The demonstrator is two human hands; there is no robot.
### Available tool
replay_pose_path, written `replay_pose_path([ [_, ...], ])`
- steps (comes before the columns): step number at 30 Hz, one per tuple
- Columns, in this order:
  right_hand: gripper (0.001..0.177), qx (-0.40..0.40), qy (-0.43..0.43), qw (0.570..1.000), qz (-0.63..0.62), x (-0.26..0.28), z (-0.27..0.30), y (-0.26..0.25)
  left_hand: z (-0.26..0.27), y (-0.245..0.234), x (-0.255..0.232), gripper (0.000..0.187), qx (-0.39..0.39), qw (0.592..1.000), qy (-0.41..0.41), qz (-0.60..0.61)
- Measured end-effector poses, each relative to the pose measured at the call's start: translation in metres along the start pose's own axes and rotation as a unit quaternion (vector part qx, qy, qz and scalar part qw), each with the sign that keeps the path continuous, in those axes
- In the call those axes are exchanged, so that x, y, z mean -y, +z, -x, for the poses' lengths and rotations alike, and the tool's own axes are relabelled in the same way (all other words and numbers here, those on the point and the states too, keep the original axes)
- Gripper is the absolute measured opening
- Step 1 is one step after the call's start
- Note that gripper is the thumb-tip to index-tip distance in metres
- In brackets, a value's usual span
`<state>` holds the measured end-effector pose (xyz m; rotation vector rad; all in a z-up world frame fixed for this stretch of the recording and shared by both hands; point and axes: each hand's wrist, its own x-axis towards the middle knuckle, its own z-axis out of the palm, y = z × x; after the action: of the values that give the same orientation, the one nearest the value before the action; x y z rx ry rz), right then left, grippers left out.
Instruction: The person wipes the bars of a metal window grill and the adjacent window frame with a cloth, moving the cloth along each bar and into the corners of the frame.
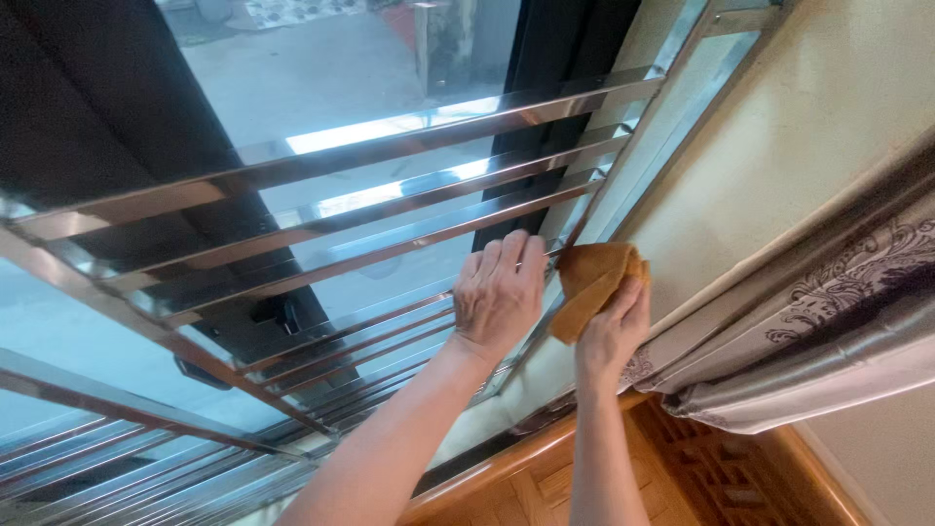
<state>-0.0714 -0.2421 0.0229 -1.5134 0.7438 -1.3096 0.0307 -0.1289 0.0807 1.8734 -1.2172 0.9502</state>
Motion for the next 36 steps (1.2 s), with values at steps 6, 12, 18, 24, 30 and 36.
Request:
replay_pose_path([
  [6, 0.043, 0.096, -0.064, 0.993, 0.005, 0.035, -0.025, -0.007, 0.016, 0.022, -0.058, 0.036, -0.012, 0.94, -0.078, 0.331],
  [12, 0.03, 0.184, -0.047, 0.939, 0.286, 0.073, -0.068, -0.024, 0.004, 0.065, -0.096, 0.048, 0.015, 0.867, -0.272, 0.418],
  [18, 0.044, 0.171, -0.241, 0.888, 0.352, 0.109, -0.071, -0.031, -0.027, 0.113, -0.107, 0.065, -0.064, 0.901, -0.239, 0.357],
  [24, 0.042, 0.141, -0.416, 0.848, 0.296, 0.089, -0.07, -0.05, -0.042, 0.162, -0.112, 0.06, -0.042, 0.89, -0.325, 0.319],
  [30, 0.045, 0.216, -0.357, 0.873, 0.254, 0.024, -0.061, -0.054, 0.043, 0.213, -0.102, 0.061, -0.063, 0.866, -0.337, 0.363],
  [36, 0.048, 0.307, -0.323, 0.855, 0.266, -0.037, -0.046, -0.062, 0.166, 0.268, -0.095, 0.051, -0.059, 0.923, -0.332, 0.184],
])
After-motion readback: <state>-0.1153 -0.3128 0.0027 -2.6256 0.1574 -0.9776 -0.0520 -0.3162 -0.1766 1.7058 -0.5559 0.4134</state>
